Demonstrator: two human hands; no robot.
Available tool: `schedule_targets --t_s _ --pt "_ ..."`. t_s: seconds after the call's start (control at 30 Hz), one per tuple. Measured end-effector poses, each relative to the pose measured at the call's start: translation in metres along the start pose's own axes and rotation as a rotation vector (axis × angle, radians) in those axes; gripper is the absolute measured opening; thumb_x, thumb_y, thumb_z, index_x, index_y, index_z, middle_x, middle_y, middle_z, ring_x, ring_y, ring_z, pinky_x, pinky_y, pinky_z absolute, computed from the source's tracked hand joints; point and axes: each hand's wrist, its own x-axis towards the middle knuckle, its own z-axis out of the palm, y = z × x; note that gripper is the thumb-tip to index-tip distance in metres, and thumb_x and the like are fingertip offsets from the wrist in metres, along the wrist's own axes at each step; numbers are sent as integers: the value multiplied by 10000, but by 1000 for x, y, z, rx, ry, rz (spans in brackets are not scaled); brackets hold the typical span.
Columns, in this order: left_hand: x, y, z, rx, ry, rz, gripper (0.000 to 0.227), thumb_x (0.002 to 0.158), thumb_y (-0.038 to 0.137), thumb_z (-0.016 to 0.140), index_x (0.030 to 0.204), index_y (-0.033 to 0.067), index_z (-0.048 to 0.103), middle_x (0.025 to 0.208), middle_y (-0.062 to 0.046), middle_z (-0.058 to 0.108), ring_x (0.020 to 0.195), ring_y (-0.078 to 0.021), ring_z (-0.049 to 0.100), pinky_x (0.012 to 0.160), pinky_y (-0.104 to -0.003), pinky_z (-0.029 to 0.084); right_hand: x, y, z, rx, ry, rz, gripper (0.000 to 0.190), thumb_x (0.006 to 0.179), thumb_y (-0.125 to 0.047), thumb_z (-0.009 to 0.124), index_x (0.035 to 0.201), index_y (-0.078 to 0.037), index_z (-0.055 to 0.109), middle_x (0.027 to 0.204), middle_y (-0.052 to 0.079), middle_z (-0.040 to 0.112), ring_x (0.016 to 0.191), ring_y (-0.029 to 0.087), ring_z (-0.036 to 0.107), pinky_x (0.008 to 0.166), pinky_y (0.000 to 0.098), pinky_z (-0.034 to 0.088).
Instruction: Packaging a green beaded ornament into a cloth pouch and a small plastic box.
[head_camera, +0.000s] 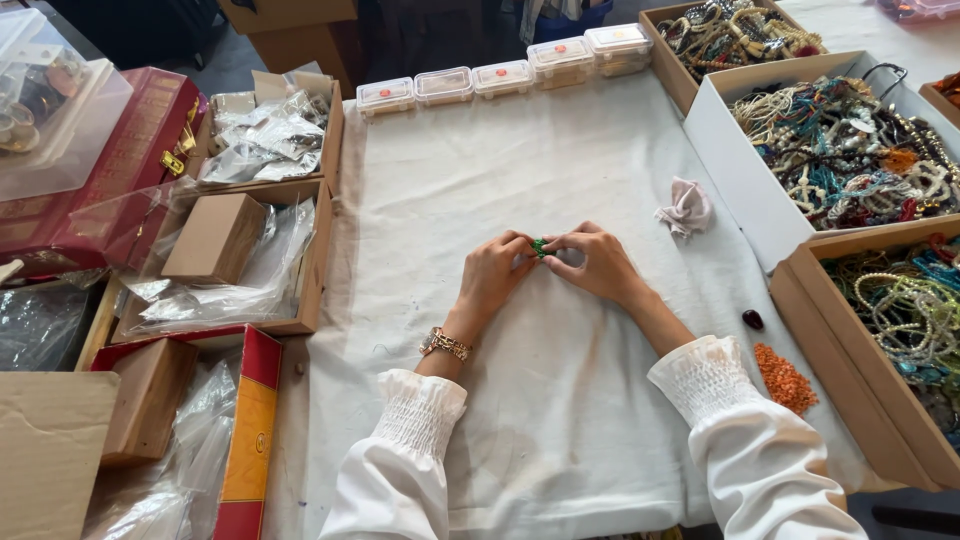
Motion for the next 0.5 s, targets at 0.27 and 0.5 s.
schedule_targets --t_s 0.27,0.5 --pt "2 9 -8 -27 -17 -58 184 886 246 774 996 110 715 954 -25 738 799 -236 728 687 -377 563 0 12 13 -4 22 120 221 863 -170 795 1083 -146 809 982 41 781 909 206 675 811 362 580" --pt "1 1 -3 -32 18 11 117 897 237 763 970 145 768 1015 -10 751 801 -236 722 709 -380 570 -3 18 20 -49 73 129 166 925 -181 745 1083 -149 783 860 84 747 815 190 705 741 368 565"
